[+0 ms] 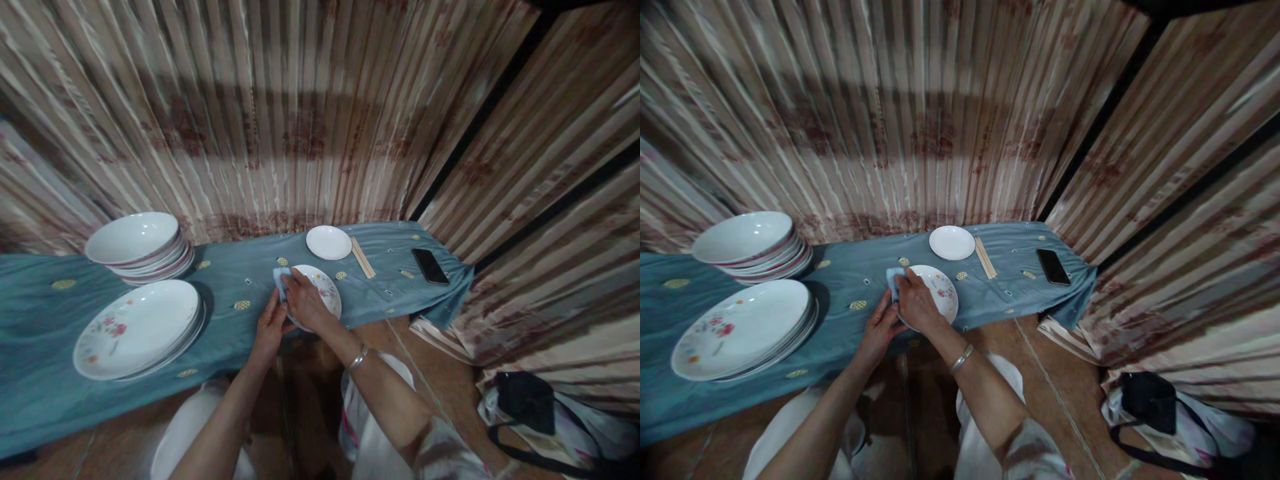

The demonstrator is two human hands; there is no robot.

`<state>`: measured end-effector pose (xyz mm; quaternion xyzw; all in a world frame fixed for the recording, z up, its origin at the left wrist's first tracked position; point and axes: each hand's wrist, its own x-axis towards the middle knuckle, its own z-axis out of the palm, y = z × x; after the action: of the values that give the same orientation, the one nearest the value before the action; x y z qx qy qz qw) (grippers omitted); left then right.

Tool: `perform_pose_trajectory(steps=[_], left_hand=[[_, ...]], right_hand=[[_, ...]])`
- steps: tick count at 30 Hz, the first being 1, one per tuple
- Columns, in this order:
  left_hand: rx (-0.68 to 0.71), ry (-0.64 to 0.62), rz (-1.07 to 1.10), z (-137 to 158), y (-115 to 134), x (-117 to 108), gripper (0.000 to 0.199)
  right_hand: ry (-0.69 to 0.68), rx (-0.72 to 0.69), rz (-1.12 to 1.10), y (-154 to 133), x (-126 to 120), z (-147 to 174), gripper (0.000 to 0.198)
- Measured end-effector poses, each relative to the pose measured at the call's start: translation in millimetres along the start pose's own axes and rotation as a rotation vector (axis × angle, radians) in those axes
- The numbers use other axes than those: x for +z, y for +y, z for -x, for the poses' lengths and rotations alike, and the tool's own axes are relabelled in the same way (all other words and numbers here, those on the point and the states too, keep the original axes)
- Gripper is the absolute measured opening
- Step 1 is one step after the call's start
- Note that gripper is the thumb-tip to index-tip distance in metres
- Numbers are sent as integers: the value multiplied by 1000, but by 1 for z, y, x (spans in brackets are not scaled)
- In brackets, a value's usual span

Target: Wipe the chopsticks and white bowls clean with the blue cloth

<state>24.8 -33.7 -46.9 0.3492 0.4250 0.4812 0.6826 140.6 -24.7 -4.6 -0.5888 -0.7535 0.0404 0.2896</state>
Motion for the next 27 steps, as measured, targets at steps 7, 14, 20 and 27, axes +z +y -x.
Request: perform_pose_trajectory(steps=[7, 14, 20, 27], left_hand=[[30, -48, -37, 7, 7, 0, 75], [13, -36, -19, 8, 9, 1, 77], [-17, 6, 38, 9, 10, 4, 76], [3, 39, 83, 7, 13, 6, 79]], right_hand=[[68, 7, 197, 30, 5, -25, 32], [15, 132, 380, 68, 3, -28, 24], [-245, 340, 598, 84, -17, -9, 25], [-402, 340, 607, 72, -41, 8, 29]])
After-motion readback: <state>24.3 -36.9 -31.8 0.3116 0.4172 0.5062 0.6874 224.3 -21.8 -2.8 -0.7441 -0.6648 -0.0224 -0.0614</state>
